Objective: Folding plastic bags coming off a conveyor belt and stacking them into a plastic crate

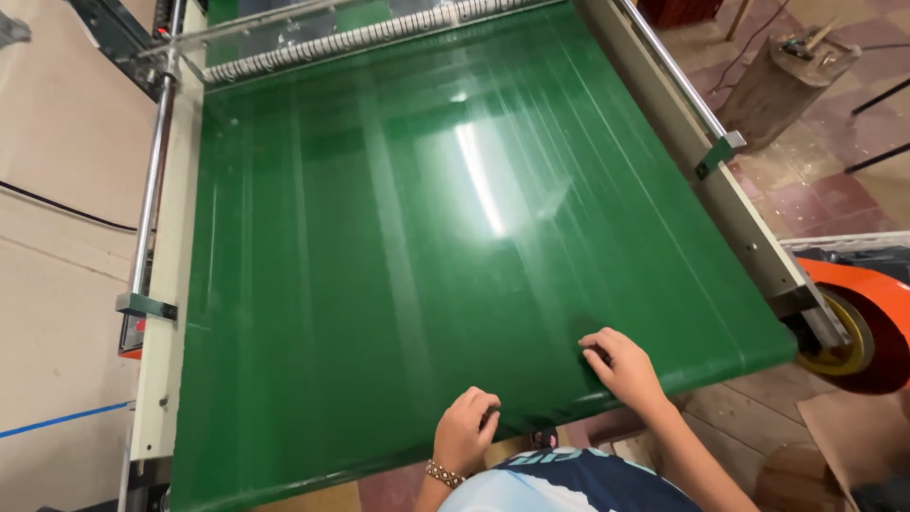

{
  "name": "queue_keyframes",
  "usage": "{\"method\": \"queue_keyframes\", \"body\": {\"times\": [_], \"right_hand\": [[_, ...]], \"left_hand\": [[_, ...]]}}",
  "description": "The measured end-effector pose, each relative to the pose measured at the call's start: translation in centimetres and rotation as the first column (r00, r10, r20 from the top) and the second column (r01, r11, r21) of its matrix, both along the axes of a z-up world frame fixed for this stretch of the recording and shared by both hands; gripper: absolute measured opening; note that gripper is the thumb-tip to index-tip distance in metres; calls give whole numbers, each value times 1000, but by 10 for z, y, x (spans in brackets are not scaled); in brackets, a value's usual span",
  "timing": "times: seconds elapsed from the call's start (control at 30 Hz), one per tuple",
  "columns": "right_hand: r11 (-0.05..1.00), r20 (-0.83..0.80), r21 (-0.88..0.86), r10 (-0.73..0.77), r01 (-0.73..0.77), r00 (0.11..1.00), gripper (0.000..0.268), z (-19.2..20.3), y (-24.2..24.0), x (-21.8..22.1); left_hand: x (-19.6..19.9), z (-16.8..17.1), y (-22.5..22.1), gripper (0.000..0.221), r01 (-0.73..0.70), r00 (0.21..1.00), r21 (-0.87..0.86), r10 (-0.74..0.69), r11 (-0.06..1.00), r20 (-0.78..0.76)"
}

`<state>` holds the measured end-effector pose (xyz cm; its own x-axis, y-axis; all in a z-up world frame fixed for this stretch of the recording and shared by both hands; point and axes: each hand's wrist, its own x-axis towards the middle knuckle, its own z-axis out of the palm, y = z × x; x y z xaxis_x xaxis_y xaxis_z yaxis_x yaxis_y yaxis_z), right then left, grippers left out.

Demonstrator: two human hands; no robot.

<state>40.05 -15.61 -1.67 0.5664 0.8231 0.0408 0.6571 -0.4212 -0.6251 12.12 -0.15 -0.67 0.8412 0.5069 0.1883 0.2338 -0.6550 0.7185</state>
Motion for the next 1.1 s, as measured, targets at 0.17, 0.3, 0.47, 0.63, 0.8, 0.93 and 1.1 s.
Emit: {"method": "queue_keyframes", "body": {"times": [0.17, 0.3, 0.47, 0.63, 0.8, 0.93, 1.1], "right_hand": [[995, 2, -73, -61, 61, 998, 14, 5, -4, -8], [991, 31, -76, -104, 107, 994, 14, 7, -6, -16], [987, 43, -54, -146, 148, 988, 15, 11, -4, -26], [976, 45, -13, -218, 219, 975, 20, 6, -8, -28], [935, 24, -59, -348, 349, 937, 26, 6, -14, -32], [908, 35, -58, -414, 416, 910, 30, 6, -24, -33], [842, 64, -62, -532, 536, 844, 41, 10, -37, -31]], "left_hand": [[-3, 8, 2, 6, 3, 1000, 3, -4, 1000, 24], [-7, 15, 5, 5, 32, 999, 0, -32, 999, 37], [-13, 16, 10, 4, 45, 999, 2, -45, 999, 21], [-14, 16, 17, 3, 88, 996, 18, -88, 996, 34], [-15, 5, 16, 16, 175, 985, 33, -175, 984, 9], [-21, -8, 4, 26, 251, 965, -33, -253, 967, -68], [-22, -18, -11, 41, 112, 992, 597, -121, 795, -24]]}}
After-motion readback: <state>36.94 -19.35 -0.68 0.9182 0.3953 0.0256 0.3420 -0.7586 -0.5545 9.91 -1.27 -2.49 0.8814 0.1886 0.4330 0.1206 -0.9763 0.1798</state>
